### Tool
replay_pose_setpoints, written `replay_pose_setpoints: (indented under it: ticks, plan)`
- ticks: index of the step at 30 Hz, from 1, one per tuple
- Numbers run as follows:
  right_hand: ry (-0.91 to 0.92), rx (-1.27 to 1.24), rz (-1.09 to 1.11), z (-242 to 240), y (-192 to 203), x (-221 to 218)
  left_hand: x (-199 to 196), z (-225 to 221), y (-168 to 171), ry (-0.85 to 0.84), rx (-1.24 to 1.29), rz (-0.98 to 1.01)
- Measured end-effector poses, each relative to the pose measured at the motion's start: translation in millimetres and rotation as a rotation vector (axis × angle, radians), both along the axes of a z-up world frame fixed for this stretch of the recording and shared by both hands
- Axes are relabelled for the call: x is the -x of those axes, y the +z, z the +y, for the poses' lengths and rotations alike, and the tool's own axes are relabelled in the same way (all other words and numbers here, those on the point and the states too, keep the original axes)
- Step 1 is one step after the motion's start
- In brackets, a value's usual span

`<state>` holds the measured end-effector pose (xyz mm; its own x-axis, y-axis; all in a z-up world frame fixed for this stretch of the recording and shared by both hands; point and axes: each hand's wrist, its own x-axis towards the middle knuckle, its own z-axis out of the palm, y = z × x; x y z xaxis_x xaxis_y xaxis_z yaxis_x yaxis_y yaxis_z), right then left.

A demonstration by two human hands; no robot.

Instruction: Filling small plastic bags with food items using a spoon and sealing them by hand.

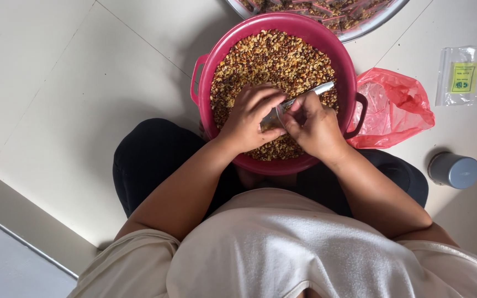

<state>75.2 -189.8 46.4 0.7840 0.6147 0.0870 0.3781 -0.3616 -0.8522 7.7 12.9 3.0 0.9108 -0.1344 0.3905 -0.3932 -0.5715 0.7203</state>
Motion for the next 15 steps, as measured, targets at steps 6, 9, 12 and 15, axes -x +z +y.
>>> replay_pose_setpoints:
  ticks: [6, 9, 12, 15]
  plan:
    - [-0.041, 0.049, -0.123, 0, -18, 9, 3, -2, 2, 0.013, 0.018, 0.011]
    - [-0.072, 0.039, -0.142, 0, -17, 11, 2, -5, -18, 0.023, 0.035, 0.027]
    - [-0.081, 0.035, -0.163, -1, -19, 7, 1, -5, -18, 0.027, 0.052, 0.06]
    - [-0.076, -0.016, -0.101, -1, -19, 9, 0, -4, -15, 0.011, -0.006, 0.017]
